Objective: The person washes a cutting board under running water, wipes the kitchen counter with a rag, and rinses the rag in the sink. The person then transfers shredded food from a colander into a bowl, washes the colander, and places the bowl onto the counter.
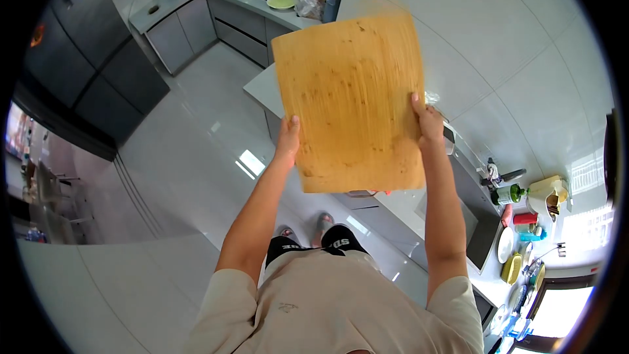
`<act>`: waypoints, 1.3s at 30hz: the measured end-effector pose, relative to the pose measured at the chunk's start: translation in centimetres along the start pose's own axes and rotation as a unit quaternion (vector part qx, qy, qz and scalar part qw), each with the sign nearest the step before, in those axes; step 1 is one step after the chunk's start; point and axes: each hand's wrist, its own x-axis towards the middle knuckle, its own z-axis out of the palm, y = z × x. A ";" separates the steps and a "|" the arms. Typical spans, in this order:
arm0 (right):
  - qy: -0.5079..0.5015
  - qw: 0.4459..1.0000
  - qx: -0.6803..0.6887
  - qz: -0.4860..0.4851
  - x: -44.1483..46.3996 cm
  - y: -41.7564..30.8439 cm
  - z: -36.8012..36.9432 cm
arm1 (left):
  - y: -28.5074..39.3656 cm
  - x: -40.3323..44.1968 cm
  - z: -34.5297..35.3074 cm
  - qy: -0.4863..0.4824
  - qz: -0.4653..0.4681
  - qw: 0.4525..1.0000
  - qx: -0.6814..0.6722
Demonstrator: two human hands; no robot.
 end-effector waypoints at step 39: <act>0.297 0.901 -0.239 0.207 17.1 24.9 26.5 | -7.0 49.5 -6.4 -0.098 0.035 0.871 0.480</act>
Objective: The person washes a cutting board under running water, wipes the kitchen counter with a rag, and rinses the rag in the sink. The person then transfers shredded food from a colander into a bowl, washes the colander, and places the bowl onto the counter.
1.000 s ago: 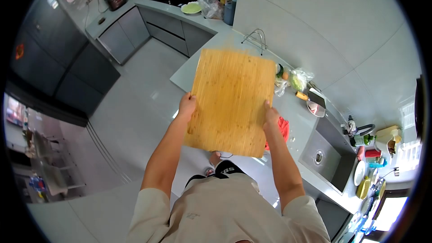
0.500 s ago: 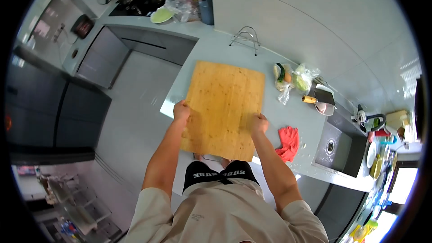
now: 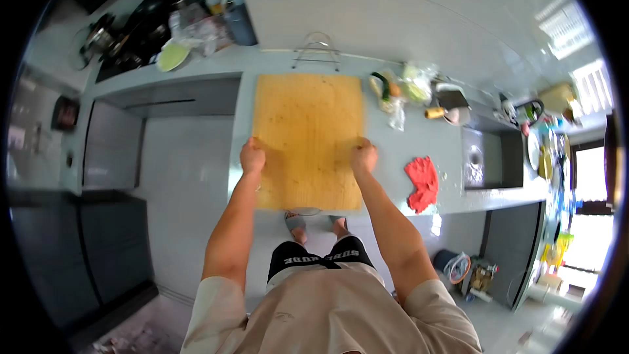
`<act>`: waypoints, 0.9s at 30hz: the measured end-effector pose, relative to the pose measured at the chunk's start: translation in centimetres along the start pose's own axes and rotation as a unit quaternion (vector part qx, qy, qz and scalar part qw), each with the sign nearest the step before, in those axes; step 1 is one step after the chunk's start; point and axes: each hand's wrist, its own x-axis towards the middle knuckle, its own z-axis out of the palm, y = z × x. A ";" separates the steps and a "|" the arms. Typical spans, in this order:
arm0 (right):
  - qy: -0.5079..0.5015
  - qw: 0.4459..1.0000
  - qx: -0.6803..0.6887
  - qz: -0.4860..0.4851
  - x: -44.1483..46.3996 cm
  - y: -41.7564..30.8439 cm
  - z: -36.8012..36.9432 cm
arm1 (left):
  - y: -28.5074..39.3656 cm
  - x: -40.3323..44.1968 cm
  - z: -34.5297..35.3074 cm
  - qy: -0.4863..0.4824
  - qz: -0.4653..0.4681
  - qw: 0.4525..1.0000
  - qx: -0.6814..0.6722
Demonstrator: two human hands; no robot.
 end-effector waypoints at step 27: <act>0.040 0.929 -0.164 -0.329 8.2 27.7 -27.5 | 22.6 -27.5 31.9 -0.234 0.324 0.911 0.104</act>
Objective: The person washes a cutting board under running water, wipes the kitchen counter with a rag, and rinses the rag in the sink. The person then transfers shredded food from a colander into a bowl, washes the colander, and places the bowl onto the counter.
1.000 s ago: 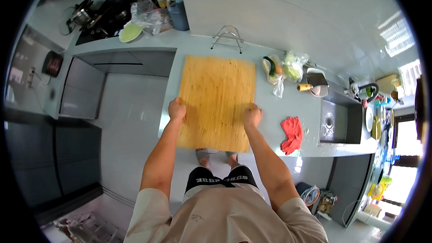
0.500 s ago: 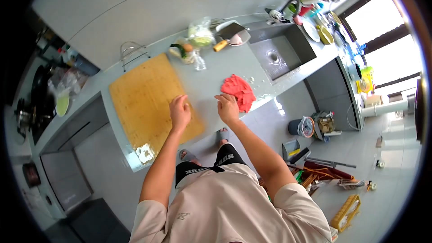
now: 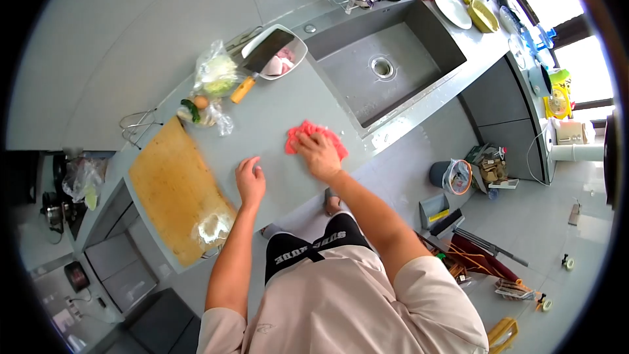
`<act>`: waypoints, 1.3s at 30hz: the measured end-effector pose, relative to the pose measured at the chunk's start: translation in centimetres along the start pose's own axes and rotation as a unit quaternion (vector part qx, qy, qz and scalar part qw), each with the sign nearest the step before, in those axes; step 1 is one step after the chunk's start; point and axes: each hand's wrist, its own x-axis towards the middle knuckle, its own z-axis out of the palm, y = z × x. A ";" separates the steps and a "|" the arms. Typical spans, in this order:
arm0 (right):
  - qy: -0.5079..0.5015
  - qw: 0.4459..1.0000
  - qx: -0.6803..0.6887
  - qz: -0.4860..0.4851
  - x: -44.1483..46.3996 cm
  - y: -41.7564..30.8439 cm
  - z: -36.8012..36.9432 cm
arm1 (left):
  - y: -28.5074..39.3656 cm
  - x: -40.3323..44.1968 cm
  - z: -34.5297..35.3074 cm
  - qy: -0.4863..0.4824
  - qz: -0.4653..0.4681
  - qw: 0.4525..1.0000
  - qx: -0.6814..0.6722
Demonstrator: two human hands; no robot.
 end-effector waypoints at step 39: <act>0.077 0.962 0.226 -0.131 4.8 12.8 -6.3 | 14.2 0.4 12.0 0.267 -0.182 0.944 -0.064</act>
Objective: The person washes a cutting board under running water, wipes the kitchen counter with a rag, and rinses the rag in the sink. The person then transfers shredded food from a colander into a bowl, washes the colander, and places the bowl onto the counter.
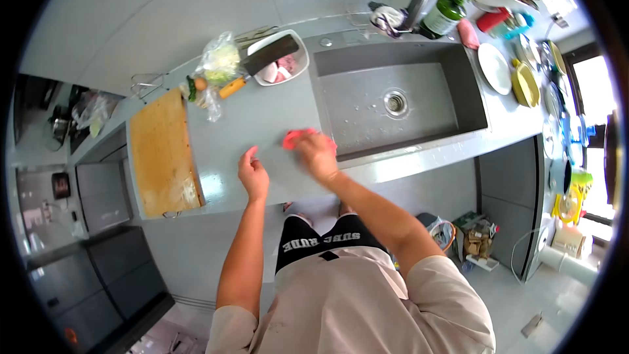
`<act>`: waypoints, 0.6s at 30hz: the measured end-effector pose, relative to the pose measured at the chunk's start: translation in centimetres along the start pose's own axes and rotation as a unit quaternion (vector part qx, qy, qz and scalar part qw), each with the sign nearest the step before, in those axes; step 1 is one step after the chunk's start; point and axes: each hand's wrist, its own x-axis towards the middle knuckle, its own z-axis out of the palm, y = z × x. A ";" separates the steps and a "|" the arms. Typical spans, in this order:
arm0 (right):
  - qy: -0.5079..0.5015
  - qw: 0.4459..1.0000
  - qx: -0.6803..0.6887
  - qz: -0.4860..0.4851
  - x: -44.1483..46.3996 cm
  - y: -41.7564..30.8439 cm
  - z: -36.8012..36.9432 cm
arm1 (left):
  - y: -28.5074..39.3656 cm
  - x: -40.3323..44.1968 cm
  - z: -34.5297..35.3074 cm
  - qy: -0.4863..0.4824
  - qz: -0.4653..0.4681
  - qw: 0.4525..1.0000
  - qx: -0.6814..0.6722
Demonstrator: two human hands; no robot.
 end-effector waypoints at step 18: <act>0.007 0.932 -0.267 0.245 8.5 9.3 3.1 | -7.6 4.0 -2.9 -0.001 -0.030 0.999 -0.021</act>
